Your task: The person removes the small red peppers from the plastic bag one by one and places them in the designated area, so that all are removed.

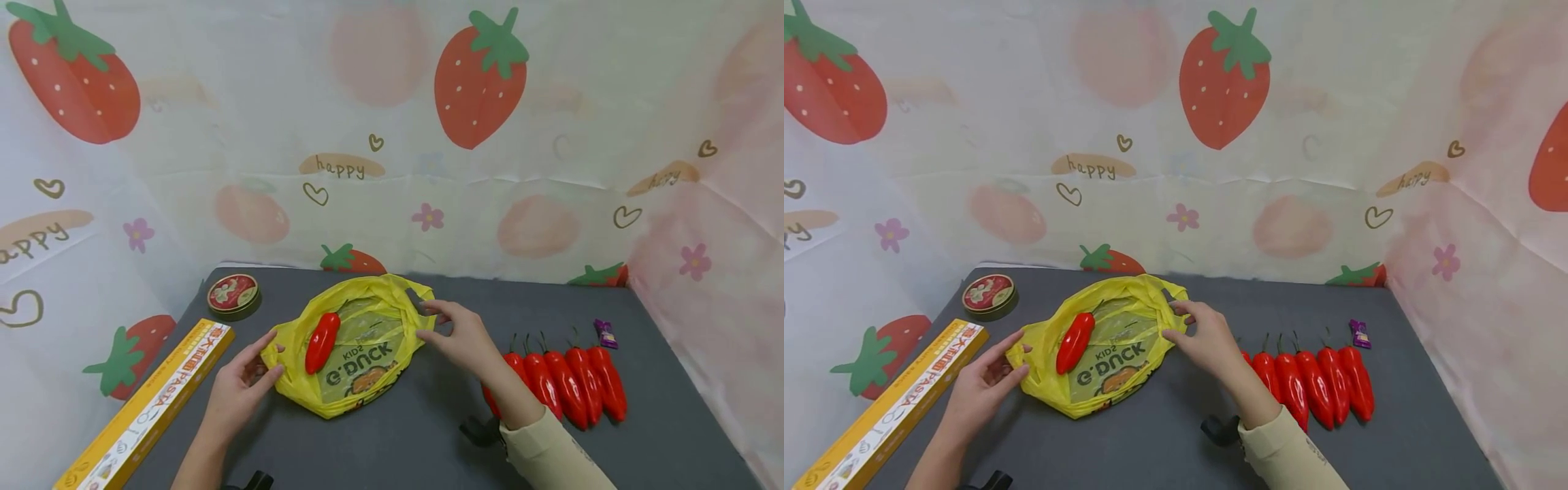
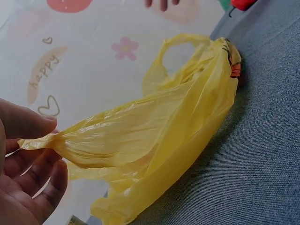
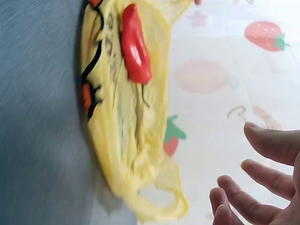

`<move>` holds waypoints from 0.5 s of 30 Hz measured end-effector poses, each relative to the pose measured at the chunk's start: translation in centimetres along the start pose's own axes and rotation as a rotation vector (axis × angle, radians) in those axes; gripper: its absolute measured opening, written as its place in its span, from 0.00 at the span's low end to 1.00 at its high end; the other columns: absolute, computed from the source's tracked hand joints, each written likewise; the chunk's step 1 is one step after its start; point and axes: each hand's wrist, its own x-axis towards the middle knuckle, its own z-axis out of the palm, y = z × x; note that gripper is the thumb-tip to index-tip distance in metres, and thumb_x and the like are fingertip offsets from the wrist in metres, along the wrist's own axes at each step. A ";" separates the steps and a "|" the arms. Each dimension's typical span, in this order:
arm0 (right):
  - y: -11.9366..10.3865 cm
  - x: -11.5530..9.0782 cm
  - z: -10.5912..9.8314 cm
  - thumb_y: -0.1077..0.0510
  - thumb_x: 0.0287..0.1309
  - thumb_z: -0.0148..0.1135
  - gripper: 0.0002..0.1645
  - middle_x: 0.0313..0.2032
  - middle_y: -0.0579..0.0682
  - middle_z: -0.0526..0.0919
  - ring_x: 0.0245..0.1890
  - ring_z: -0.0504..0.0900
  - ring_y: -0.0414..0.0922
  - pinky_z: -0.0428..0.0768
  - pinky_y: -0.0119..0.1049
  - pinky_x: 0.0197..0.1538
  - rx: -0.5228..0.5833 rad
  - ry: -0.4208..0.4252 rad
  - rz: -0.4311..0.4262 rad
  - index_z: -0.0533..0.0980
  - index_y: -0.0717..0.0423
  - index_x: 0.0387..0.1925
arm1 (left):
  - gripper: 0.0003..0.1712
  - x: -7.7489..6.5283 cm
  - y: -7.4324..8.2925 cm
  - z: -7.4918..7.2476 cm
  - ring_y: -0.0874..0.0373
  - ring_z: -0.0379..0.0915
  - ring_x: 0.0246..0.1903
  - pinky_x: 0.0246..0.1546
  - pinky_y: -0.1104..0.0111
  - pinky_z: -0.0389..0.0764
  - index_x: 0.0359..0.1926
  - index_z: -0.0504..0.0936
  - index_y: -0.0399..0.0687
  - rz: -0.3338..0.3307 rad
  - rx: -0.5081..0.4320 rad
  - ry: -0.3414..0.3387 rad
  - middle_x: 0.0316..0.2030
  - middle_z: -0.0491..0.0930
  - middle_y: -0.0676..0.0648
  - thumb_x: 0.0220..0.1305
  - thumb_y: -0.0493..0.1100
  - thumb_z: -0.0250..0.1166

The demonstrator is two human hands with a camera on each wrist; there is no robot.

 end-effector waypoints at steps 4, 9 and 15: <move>-1.3 1.4 1.5 0.49 0.60 0.72 0.32 0.57 0.50 0.82 0.54 0.80 0.51 0.82 0.50 0.51 0.058 -0.033 -0.001 0.76 0.45 0.66 | 0.33 0.0 0.1 -0.1 0.72 0.76 0.44 0.41 0.82 0.77 0.72 0.71 0.49 0.000 0.003 -0.002 0.53 0.84 0.40 0.67 0.39 0.68; -2.8 3.1 3.3 0.47 0.62 0.70 0.31 0.59 0.51 0.81 0.56 0.80 0.52 0.82 0.50 0.52 0.115 -0.103 -0.004 0.75 0.43 0.66 | 0.32 -0.1 0.1 -0.1 0.72 0.76 0.44 0.43 0.82 0.77 0.71 0.72 0.49 0.000 -0.009 0.001 0.53 0.84 0.41 0.67 0.39 0.68; -4.3 5.4 5.7 0.48 0.63 0.69 0.30 0.60 0.54 0.80 0.56 0.81 0.55 0.83 0.48 0.50 0.162 -0.193 -0.035 0.76 0.46 0.65 | 0.32 -0.1 0.1 -0.1 0.72 0.76 0.45 0.43 0.83 0.77 0.72 0.71 0.49 0.011 -0.021 -0.003 0.53 0.84 0.41 0.68 0.39 0.67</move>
